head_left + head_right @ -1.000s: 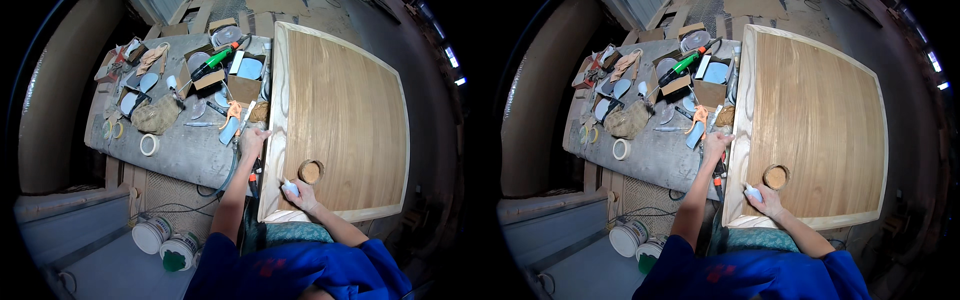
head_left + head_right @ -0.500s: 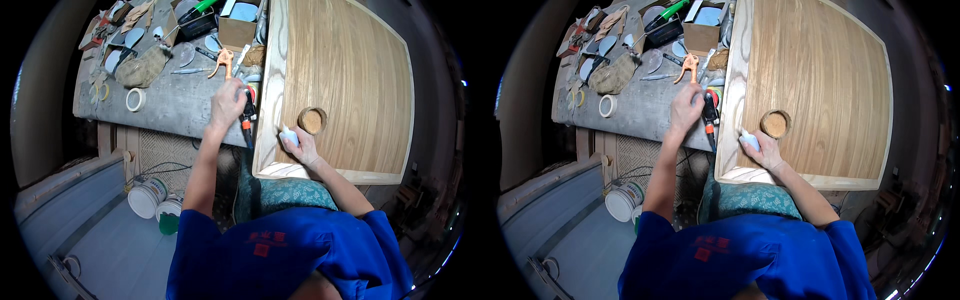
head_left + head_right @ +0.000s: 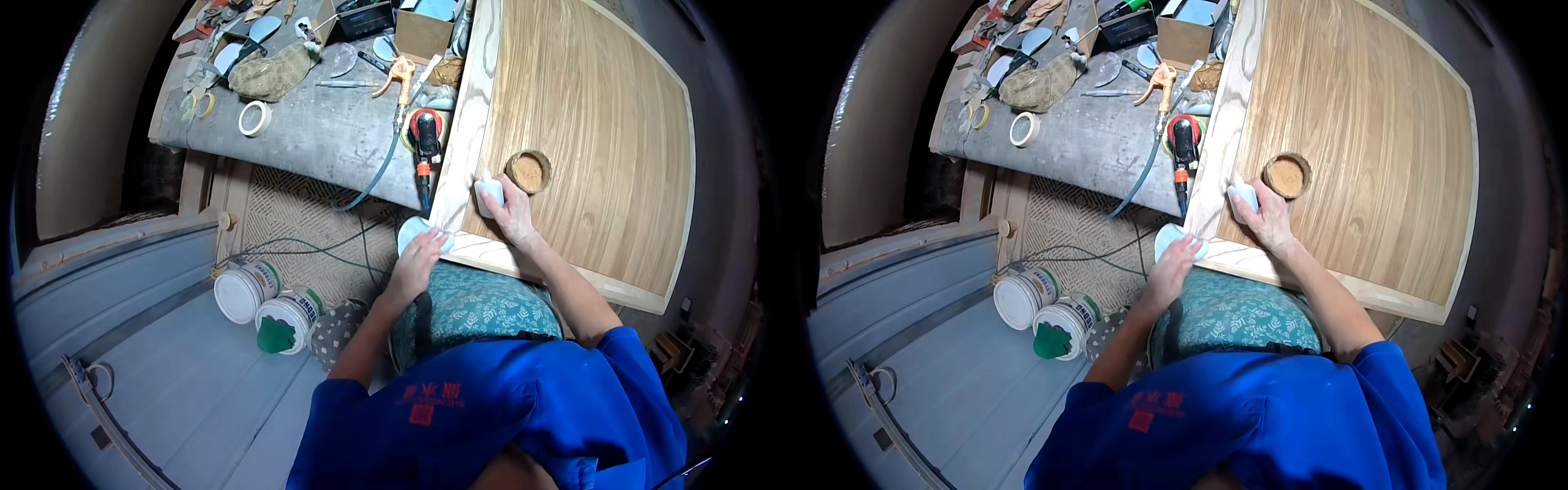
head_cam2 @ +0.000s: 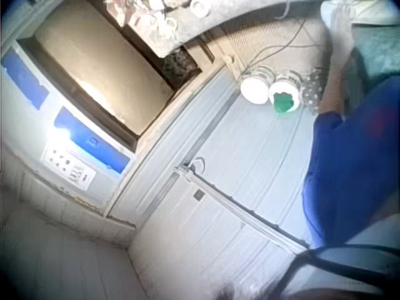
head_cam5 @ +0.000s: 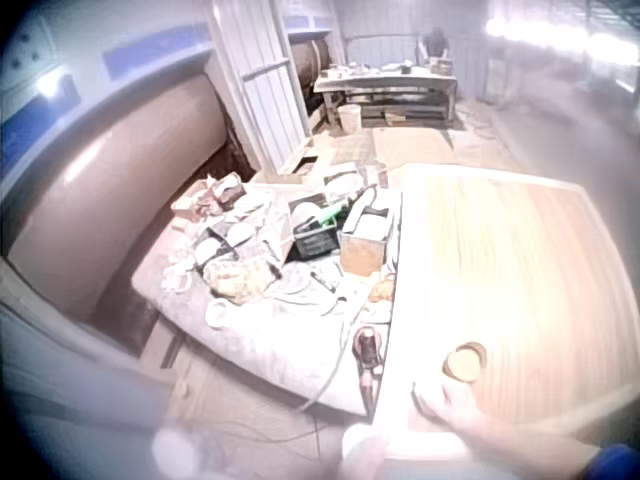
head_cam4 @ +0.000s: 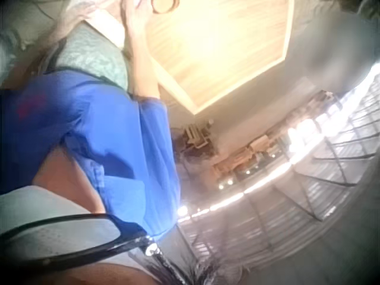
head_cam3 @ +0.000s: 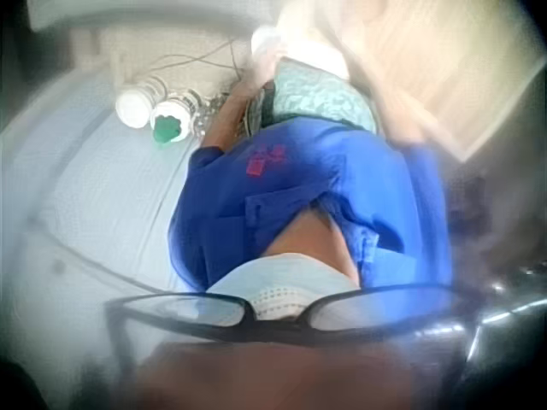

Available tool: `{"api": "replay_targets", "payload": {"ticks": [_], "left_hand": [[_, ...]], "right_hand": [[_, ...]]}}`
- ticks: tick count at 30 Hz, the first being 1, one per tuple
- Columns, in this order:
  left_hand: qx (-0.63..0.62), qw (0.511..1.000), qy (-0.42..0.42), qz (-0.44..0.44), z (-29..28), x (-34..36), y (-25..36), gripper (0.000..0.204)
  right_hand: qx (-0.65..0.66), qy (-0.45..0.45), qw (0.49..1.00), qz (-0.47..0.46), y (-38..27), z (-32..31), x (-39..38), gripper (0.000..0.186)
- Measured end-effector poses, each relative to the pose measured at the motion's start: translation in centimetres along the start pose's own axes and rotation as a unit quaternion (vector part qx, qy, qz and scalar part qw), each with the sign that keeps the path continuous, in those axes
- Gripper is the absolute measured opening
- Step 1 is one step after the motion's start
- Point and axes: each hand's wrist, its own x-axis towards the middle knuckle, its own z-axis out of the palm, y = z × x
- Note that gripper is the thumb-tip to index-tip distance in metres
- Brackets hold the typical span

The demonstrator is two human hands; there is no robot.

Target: The person applies a liquid finish to a wooden board using a small bottle and a cloth, then wipes the surface. They later use a handheld orbital sander to smooth the edges and surface of the board.

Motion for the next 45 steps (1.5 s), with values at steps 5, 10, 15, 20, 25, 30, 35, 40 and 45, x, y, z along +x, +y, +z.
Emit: {"api": "replay_targets", "payload": {"ticks": [5,10,15,20,25,30,35,40,45], "left_hand": [[-0.151,0.984,0.073,-0.062,-0.1,4.8,1.0,0.046],[-0.037,0.996,0.082,-0.024,1.9,-1.1,0.5,0.046],[-0.054,0.995,0.067,-0.049,1.5,3.8,-0.5,0.042],[0.101,0.995,0.006,0.028,1.0,-4.5,0.1,0.042],[0.269,0.957,-0.082,0.063,-0.3,-2.0,2.3,0.074],[0.332,0.926,-0.117,0.14,4.5,-0.1,-1.5,0.079],[0.313,0.92,-0.187,0.146,7.8,3.3,0.5,0.084],[0.278,0.899,-0.335,0.054,14.3,5.1,5.8,0.096],[0.128,0.866,-0.475,0.088,18.1,10.3,14.5,0.076]], "right_hand": [[-0.024,-0.005,1.0,0.006,0.0,0.0,0.0,0.041],[-0.019,0.005,1.0,-0.009,0.4,0.0,0.2,0.043],[0.004,0.002,1.0,-0.03,0.5,0.1,0.8,0.044],[0.115,0.036,0.992,0.045,3.0,-0.7,-5.7,0.045],[0.191,0.161,0.959,0.132,9.2,-3.0,-14.1,0.034],[0.217,0.348,0.895,0.176,13.9,-6.6,-18.5,0.032],[0.224,0.442,0.852,0.165,17.9,-10.9,-20.7,0.027],[0.196,0.455,0.848,0.188,20.0,-14.9,-22.8,0.036],[0.24,0.45,0.84,0.186,21.4,-16.9,-24.1,0.037]]}}
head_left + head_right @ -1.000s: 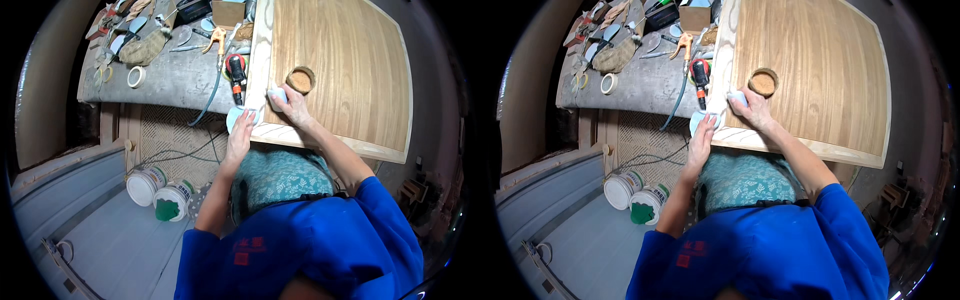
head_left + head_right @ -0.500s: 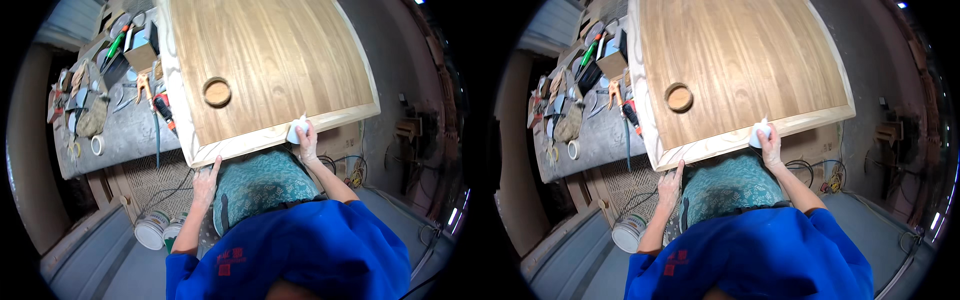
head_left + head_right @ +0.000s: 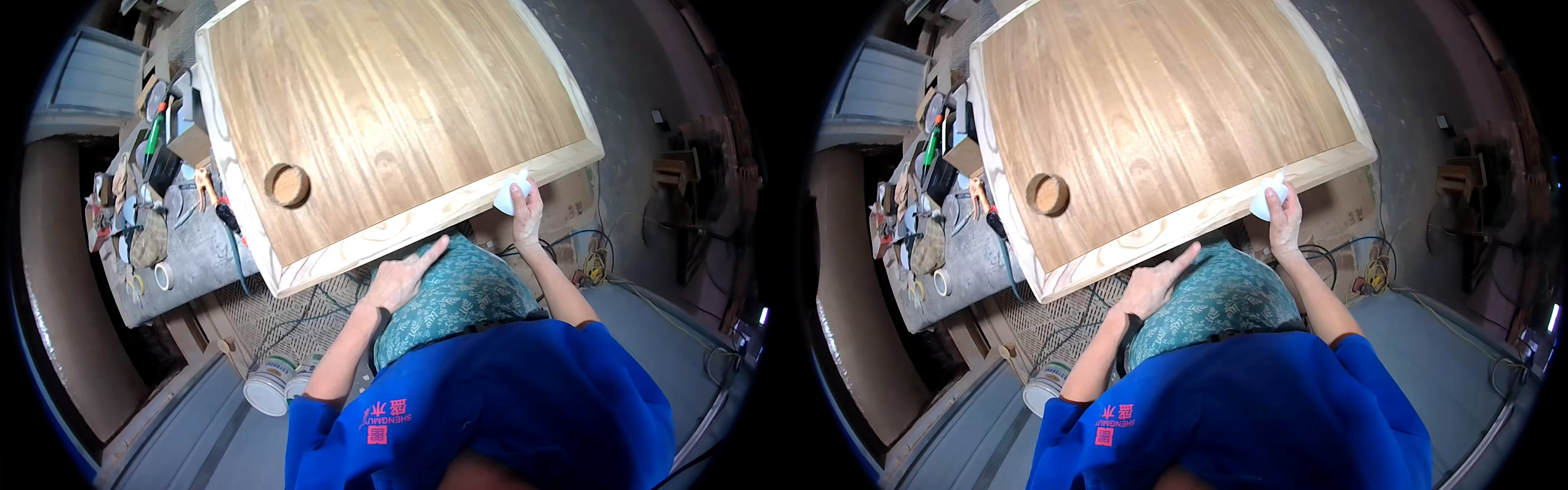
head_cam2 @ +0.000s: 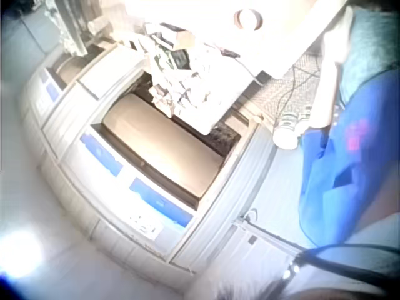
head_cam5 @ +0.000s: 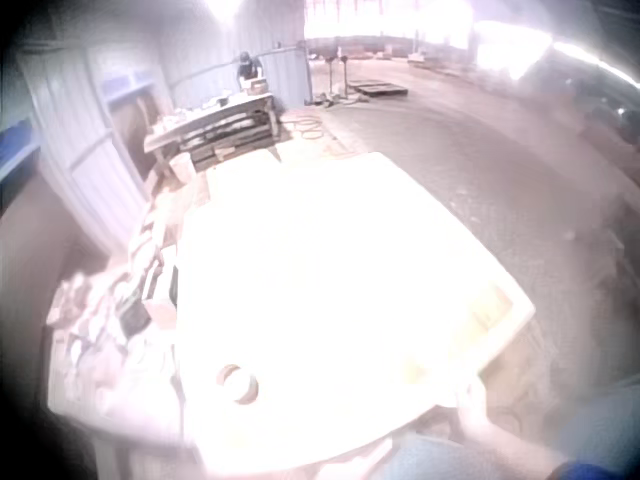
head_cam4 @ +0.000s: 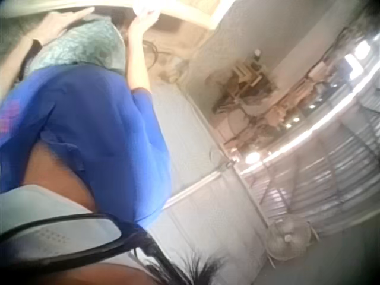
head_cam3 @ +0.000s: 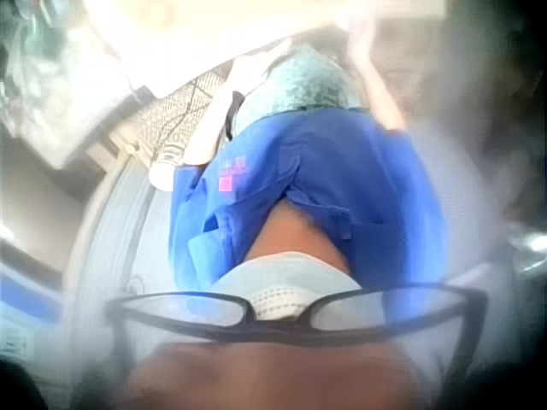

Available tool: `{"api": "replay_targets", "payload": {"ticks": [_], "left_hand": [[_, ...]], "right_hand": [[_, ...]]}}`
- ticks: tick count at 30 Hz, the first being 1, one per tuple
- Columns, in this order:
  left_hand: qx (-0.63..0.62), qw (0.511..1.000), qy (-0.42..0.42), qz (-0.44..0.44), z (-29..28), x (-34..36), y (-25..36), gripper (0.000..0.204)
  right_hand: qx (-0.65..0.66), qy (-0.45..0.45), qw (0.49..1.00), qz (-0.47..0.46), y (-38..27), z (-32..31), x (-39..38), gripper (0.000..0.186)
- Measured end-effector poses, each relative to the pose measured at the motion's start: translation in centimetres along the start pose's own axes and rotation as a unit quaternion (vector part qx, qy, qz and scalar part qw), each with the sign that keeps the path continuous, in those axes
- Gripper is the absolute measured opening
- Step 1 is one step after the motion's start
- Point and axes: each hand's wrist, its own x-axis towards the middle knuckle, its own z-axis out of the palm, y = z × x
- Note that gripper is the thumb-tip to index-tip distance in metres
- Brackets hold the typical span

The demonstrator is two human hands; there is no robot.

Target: The person applies a liquid finish to a wooden board using a small bottle and a cloth, then wipes the surface. They later use a handheld orbital sander to smooth the edges and surface of the board.

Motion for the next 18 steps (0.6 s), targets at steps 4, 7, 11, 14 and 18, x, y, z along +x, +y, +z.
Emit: {"api": "replay_targets", "payload": {"ticks": [4,7,11,14,18], "left_hand": [[-0.2,0.919,0.338,-0.017,-5.0,4.1,1.7,0.046],[-0.335,0.88,0.331,-0.06,-6.3,6.6,2.0,0.044],[-0.345,0.905,0.247,0.013,-3.8,6.9,4.2,0.05],[-0.252,0.935,0.24,-0.073,-4.9,5.4,3.1,0.054],[0.278,0.867,0.412,-0.041,-11.1,-0.3,-1.8,0.051]], "right_hand": [[0.034,-0.042,0.998,0.021,-1.2,-1.5,0.9,0.036],[0.126,-0.176,0.974,0.073,-5.9,-1.1,-0.3,0.036],[0.084,-0.32,0.944,0.001,-7.6,0.9,-3.7,0.036],[0.163,-0.287,0.936,0.125,-6.2,0.5,-5.6,0.035],[0.17,-0.132,0.968,0.128,-7.0,-1.3,-6.8,0.026]]}}
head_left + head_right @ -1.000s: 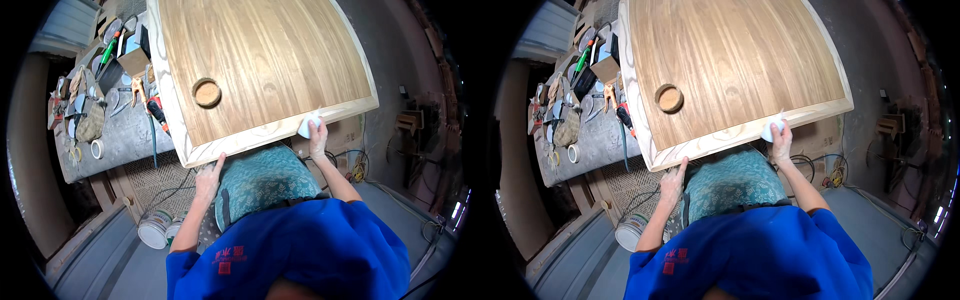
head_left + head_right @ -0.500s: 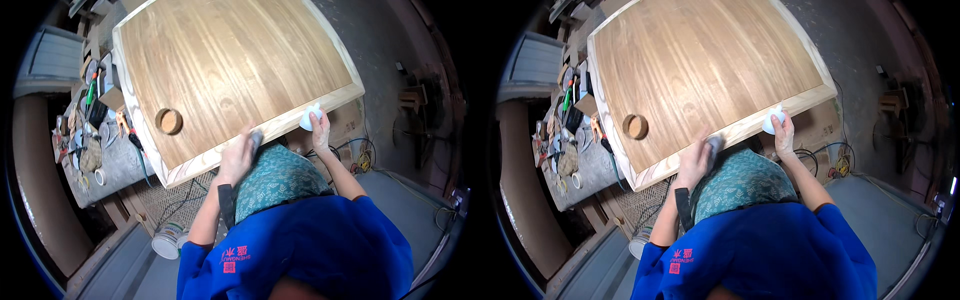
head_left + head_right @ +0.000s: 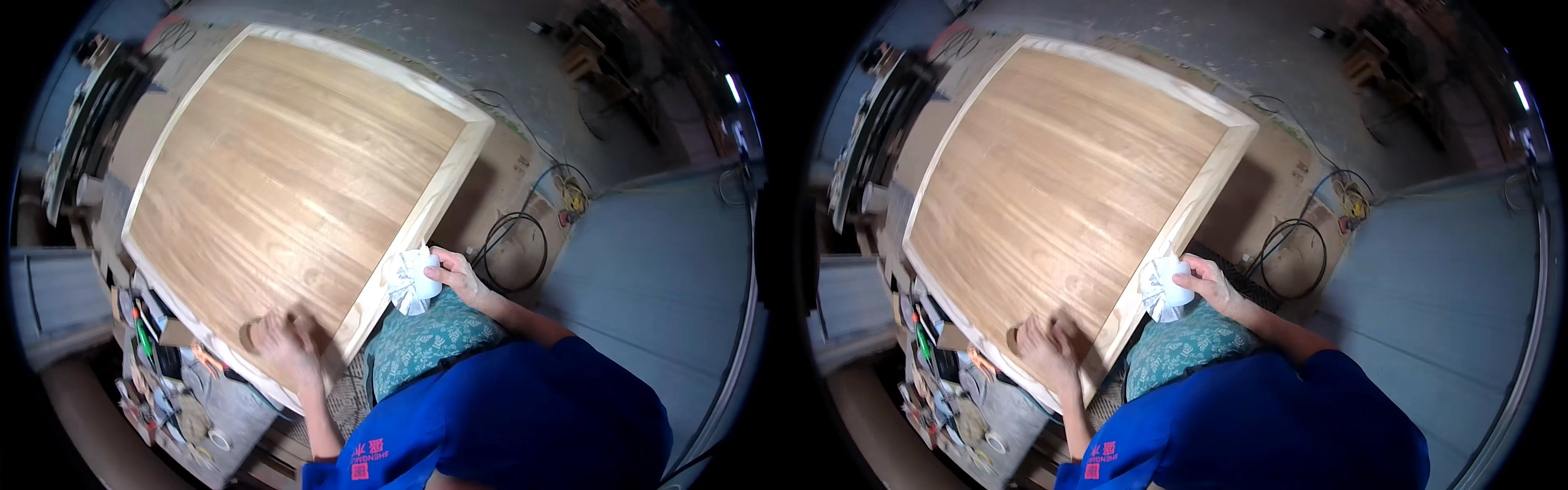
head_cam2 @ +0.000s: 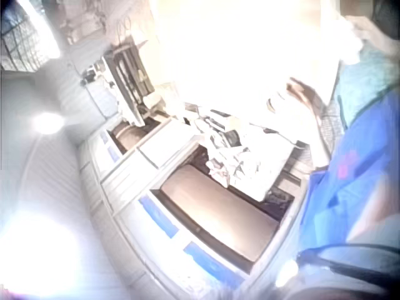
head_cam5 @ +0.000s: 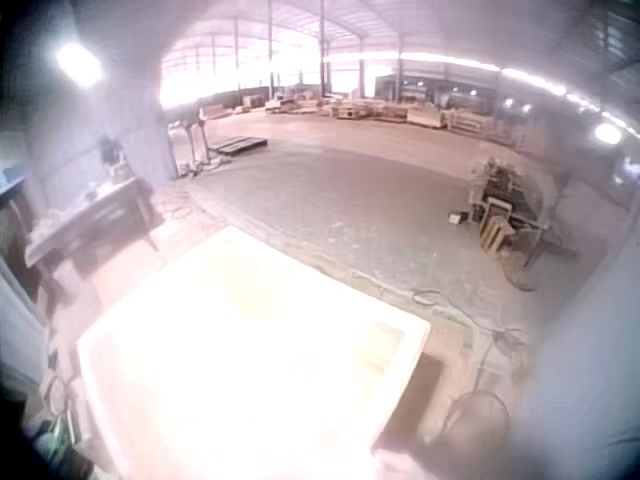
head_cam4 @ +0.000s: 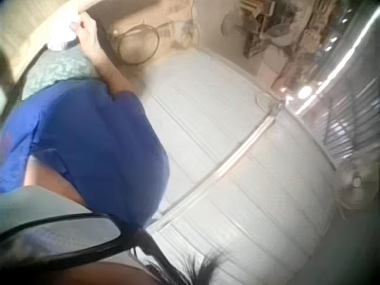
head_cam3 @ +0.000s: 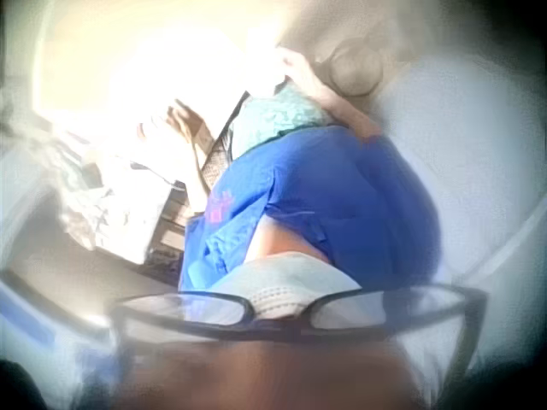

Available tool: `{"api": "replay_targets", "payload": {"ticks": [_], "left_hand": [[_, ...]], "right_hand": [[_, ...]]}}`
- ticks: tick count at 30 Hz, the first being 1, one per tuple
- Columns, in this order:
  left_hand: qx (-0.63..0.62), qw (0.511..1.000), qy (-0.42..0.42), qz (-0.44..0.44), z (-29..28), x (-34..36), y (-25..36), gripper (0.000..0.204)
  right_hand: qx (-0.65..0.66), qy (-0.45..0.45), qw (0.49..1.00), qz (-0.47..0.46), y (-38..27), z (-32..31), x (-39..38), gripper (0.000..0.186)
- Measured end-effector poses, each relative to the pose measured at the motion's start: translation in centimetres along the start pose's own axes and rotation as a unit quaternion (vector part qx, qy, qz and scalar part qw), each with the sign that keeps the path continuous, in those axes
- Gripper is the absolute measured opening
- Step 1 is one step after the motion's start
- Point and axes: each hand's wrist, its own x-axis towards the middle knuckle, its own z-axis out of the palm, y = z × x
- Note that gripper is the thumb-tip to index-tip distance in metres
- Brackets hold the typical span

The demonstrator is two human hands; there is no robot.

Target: The person applies a liquid finish to a wooden board using a small bottle and a cloth, then wipes the surface. They later use a handheld orbital sander to smooth the edges and surface of the board.

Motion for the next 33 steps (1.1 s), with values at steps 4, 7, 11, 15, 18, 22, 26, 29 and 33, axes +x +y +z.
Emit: {"api": "replay_targets", "payload": {"ticks": [4,7,11,15,18,22,26,29,33], "left_hand": [[-0.013,0.988,-0.04,-0.152,-0.8,-4.0,-5.9,0.069],[0.042,0.981,-0.072,-0.176,0.7,-5.6,-7.9,0.04],[0.04,0.994,-0.042,-0.089,1.4,-3.9,-7.0,0.016],[-0.06,0.995,-0.071,-0.023,1.1,-1.6,-1.7,0.018],[-0.118,0.99,-0.061,0.048,4.1,-0.4,1.4,0.021],[-0.131,0.987,-0.018,0.095,7.6,1.7,4.0,0.02],[-0.126,0.986,-0.02,0.106,7.9,2.6,3.3,0.024],[-0.158,0.983,-0.006,0.09,6.9,2.8,2.1,0.031],[-0.059,0.997,0.027,-0.043,6.7,3.1,0.2,0.027]], "right_hand": [[0.028,0.059,0.997,-0.027,1.0,0.7,-0.8,0.026],[-0.039,0.059,0.996,-0.051,1.3,1.1,-0.7,0.033],[-0.084,0.07,0.99,-0.084,0.0,0.9,-0.9,0.031],[-0.054,0.081,0.991,-0.096,0.0,0.2,-0.3,0.037],[-0.117,0.073,0.983,-0.124,-0.5,-0.9,-0.3,0.035],[-0.232,0.083,0.958,-0.148,-2.0,-2.5,-1.0,0.026],[-0.241,0.147,0.944,-0.171,-2.4,-5.0,-2.1,0.025],[-0.197,0.185,0.952,-0.144,-2.3,-6.6,-2.4,0.023],[-0.23,0.171,0.945,-0.158,-4.8,-7.2,-0.8,0.024]]}}
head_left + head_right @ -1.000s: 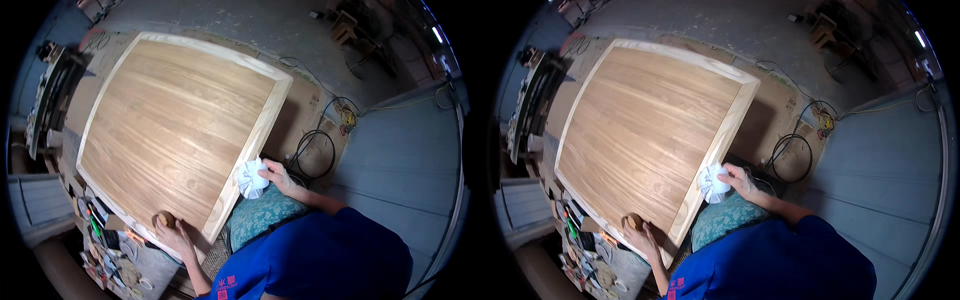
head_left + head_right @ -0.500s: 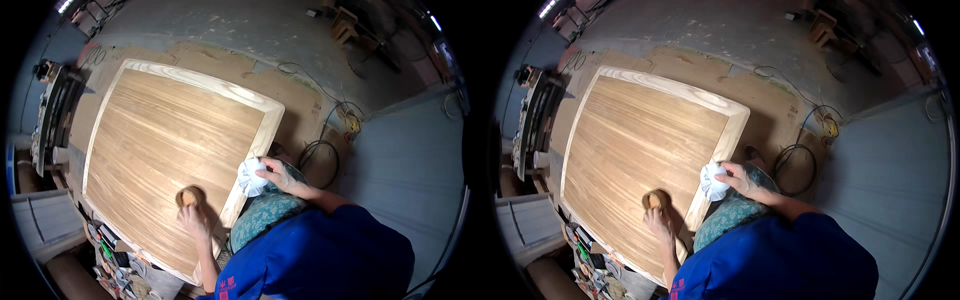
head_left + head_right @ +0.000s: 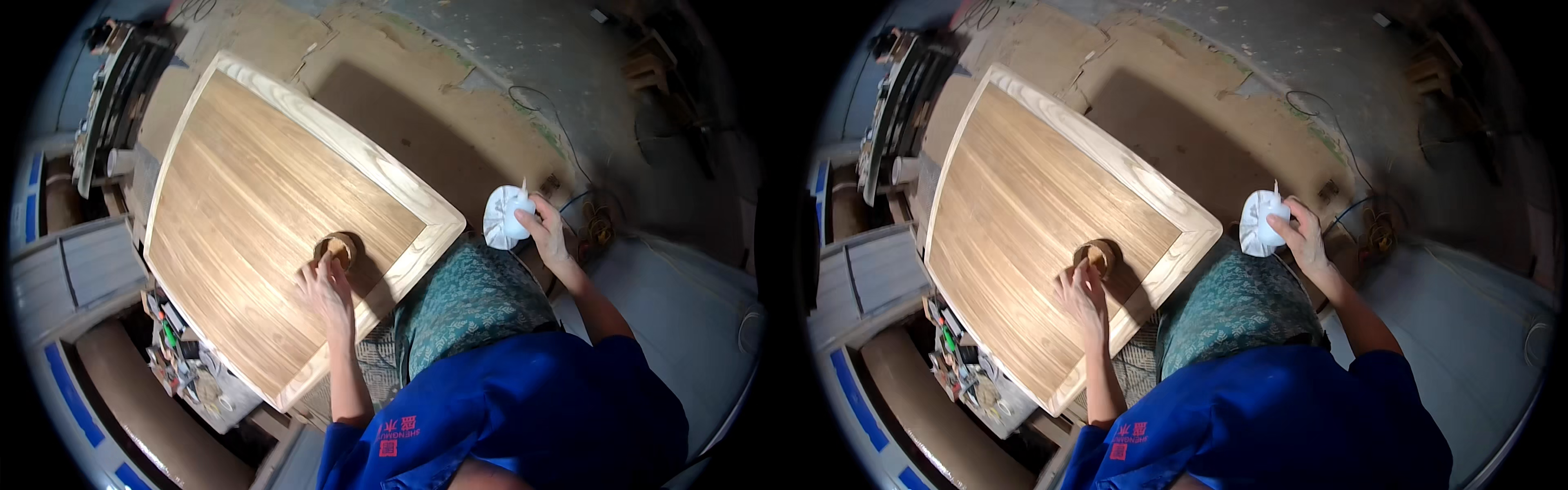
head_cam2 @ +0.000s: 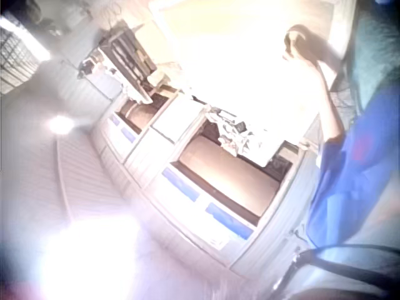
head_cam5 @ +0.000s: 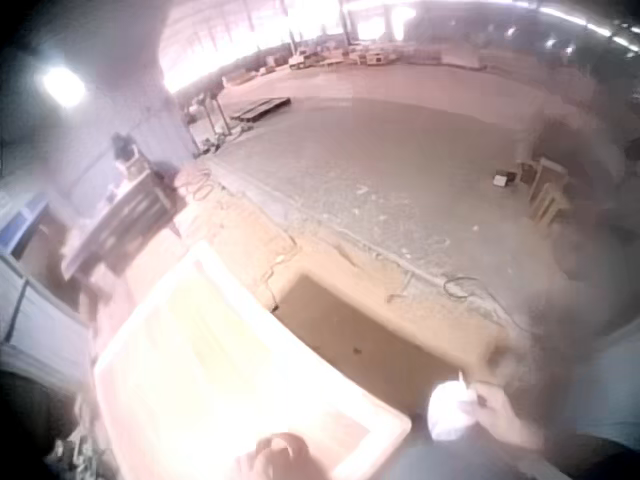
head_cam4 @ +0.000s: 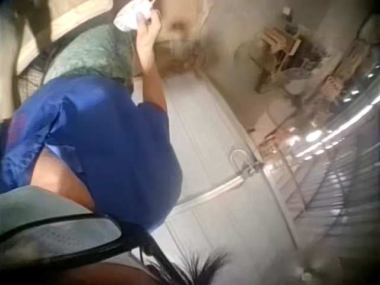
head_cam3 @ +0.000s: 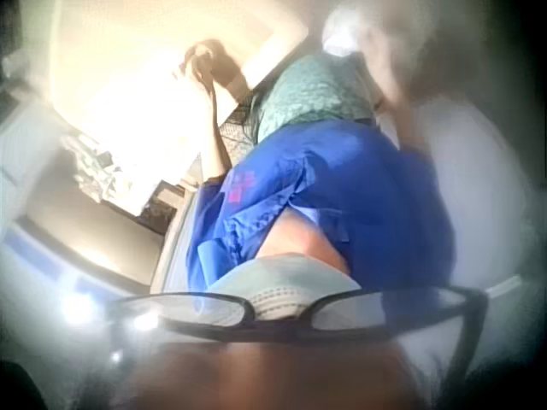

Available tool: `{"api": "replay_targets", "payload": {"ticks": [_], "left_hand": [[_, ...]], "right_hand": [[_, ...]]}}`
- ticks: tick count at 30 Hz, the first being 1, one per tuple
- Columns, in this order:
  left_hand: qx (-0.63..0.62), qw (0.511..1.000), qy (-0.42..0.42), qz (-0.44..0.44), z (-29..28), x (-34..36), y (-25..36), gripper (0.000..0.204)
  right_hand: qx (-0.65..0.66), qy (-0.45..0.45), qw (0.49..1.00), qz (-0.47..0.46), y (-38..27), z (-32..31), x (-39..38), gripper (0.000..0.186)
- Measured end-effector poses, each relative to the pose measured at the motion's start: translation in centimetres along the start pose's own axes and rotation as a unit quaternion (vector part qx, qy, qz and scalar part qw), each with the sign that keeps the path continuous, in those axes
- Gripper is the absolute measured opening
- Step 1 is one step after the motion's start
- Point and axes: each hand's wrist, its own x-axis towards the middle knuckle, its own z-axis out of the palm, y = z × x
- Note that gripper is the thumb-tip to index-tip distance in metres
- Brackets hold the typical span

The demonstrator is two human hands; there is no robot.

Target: The person applies a liquid finish to a wooden board using a small bottle and a cloth, then wipes the surface. They later use a handheld orbital sander to smooth the edges and surface of the board.

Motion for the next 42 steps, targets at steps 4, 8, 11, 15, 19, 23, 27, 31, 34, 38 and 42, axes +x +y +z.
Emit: {"api": "replay_targets", "payload": {"ticks": [4,8,11,15,19,23,27,31,34,38,42], "left_hand": [[0.089,0.995,-0.052,0.011,-0.6,2.3,0.2,0.016],[0.067,0.995,-0.056,0.043,0.2,0.5,-1.0,0.014],[0.045,0.995,-0.079,0.032,0.6,0.5,-1.2,0.014],[0.02,0.997,-0.067,0.043,-0.3,1.2,-0.7,0.011],[-0.105,0.991,0.055,-0.058,-4.0,-0.6,1.9,0.006],[-0.342,0.921,-0.048,-0.179,-3.8,-6.0,8.9,0.007],[-0.374,0.911,-0.052,-0.167,0.2,-7.7,15.3,0.008],[-0.289,0.943,0.002,-0.167,3.7,-7.8,18.8,0.011],[-0.205,0.959,0.028,-0.193,4.9,-8.9,19.6,0.016],[-0.083,0.97,0.022,-0.226,6.9,-10.1,23.3,0.031],[0.028,0.965,-0.049,-0.258,6.6,-12.4,26.0,0.061]], "right_hand": [[0.005,-0.019,0.999,-0.032,-3.1,1.2,2.7,0.024],[-0.018,-0.039,0.996,-0.073,-4.1,3.2,3.5,0.024],[-0.01,-0.04,0.998,-0.052,-3.9,4.2,3.9,0.027],[0.041,-0.053,0.998,-0.004,-3.7,5.1,6.1,0.027],[0.076,-0.087,0.993,0.0,-6.3,8.5,8.6,0.025],[0.111,-0.187,0.976,-0.008,-6.6,13.2,11.6,0.024],[0.087,-0.288,0.954,0.0,-6.7,17.5,14.2,0.029],[0.049,-0.374,0.926,0.001,-4.0,19.8,15.9,0.033],[0.03,-0.431,0.902,0.015,-2.4,21.5,16.0,0.036],[0.023,-0.481,0.876,0.023,-0.8,21.4,16.6,0.04],[0.021,-0.505,0.862,0.039,0.8,22.4,14.9,0.04]]}}
